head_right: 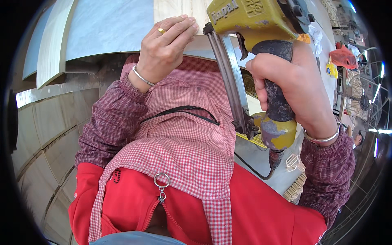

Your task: Apply glue to wooden boards and assemble them into boxes using a pneumatic nail gun.

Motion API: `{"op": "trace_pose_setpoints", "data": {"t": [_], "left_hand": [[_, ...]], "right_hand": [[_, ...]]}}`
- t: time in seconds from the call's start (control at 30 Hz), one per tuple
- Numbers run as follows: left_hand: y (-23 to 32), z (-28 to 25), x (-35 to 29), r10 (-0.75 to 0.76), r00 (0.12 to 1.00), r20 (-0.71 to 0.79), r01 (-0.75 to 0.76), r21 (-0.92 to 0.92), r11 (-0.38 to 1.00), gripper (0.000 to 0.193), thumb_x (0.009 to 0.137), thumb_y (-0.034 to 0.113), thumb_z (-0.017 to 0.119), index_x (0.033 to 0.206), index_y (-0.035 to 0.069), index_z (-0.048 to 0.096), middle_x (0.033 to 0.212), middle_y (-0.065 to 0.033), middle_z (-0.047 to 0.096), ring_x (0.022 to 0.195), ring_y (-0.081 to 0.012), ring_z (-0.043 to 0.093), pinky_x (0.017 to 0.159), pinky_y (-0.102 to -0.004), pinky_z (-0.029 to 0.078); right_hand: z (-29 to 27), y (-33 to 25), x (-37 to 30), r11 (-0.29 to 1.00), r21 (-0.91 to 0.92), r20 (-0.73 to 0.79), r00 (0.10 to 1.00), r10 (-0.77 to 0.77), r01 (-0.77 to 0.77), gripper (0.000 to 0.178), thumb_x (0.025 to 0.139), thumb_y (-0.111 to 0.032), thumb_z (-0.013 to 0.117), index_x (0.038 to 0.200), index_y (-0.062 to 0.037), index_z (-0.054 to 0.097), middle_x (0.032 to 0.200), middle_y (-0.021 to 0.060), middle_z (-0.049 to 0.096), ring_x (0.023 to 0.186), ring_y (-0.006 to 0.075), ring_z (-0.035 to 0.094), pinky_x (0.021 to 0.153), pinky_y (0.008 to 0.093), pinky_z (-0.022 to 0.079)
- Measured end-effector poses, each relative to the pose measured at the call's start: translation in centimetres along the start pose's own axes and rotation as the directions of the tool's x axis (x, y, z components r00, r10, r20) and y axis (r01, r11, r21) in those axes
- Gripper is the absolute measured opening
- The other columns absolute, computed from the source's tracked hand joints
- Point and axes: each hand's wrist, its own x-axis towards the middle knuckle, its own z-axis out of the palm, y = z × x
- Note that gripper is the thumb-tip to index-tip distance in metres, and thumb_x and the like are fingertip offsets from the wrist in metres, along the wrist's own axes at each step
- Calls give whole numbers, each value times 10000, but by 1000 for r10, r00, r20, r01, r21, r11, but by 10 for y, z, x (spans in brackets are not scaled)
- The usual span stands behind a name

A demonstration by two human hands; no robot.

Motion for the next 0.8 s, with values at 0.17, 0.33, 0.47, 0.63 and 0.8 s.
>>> {"op": "trace_pose_setpoints", "data": {"t": [0.17,0.33,0.47,0.63,0.8], "left_hand": [[7,5,7,-1,1000,-15,1,-4,1000,211,745,65,697,954,85,713,1055,-1,691,982,-142,630,847,-263,523],[6,6,8,2,1000,-17,-2,-1,1000,204,743,63,693,945,84,714,1042,-2,693,983,-143,630,843,-262,524],[6,9,7,-1,1000,-28,1,1,1000,193,745,65,692,936,87,715,1047,-2,692,986,-142,629,841,-262,524],[7,6,7,-13,1000,-20,13,-10,1000,227,736,58,695,961,85,708,1035,1,691,985,-142,626,847,-266,520],[-5,-5,2,4,1000,-23,-7,-104,995,234,759,64,701,992,71,694,997,-23,691,959,-144,631,794,-260,534]], "right_hand": [[-7,-2,0,999,-33,22,1000,21,-20,268,825,-151,522,571,-67,526,510,4,523,408,85,442,448,190,375],[-5,-2,1,999,-27,1,1000,29,-29,262,824,-148,521,574,-70,521,509,13,522,407,92,443,445,194,376],[-2,-6,2,989,103,-3,994,108,-107,242,812,-150,534,586,-64,521,504,25,514,406,102,444,441,196,378],[-3,-5,2,994,80,39,997,66,-69,229,797,-152,550,590,-58,520,504,34,505,407,110,445,439,201,384],[-1,-5,3,984,129,3,992,125,-124,181,792,-139,550,648,-30,538,520,41,501,413,109,442,433,209,391]]}}
